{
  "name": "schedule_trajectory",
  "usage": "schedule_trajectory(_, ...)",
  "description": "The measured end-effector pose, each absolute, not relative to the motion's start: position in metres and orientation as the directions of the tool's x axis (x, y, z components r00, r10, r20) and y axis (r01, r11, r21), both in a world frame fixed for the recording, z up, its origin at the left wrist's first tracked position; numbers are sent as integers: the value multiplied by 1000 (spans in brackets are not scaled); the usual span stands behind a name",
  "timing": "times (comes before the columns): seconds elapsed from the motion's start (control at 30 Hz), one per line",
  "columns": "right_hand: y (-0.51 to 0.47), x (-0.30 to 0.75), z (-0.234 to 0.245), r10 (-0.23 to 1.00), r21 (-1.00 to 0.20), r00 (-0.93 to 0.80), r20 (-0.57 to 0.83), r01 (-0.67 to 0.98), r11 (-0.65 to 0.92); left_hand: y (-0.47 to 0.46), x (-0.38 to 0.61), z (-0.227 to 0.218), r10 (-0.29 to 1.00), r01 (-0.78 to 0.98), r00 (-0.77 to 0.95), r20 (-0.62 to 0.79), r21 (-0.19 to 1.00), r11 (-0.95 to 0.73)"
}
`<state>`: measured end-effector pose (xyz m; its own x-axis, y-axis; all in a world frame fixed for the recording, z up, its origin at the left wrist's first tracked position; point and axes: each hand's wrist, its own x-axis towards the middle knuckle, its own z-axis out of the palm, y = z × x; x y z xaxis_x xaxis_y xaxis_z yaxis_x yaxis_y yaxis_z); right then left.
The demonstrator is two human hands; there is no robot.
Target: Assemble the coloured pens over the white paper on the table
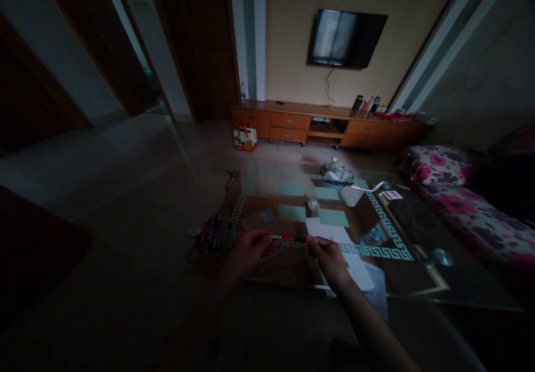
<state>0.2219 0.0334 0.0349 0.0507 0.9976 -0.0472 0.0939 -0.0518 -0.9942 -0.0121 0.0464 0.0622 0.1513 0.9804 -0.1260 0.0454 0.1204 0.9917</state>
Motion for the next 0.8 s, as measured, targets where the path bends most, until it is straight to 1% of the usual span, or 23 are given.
schedule_trajectory(0.13,34,222,34,997,-993,60,-56,104,-62,47,-13,63,974,33,143,-177,984,174)
schedule_trajectory(0.37,32,222,37,998,-991,40,-50,119,-54,46,-15,61,969,37,136,-208,978,205)
schedule_trajectory(0.57,31,222,37,998,-992,10,-66,108,-67,47,-15,62,972,44,115,-206,978,202)
schedule_trajectory(0.8,33,225,26,995,-994,25,-92,54,-93,47,-17,62,975,138,130,-181,977,163)
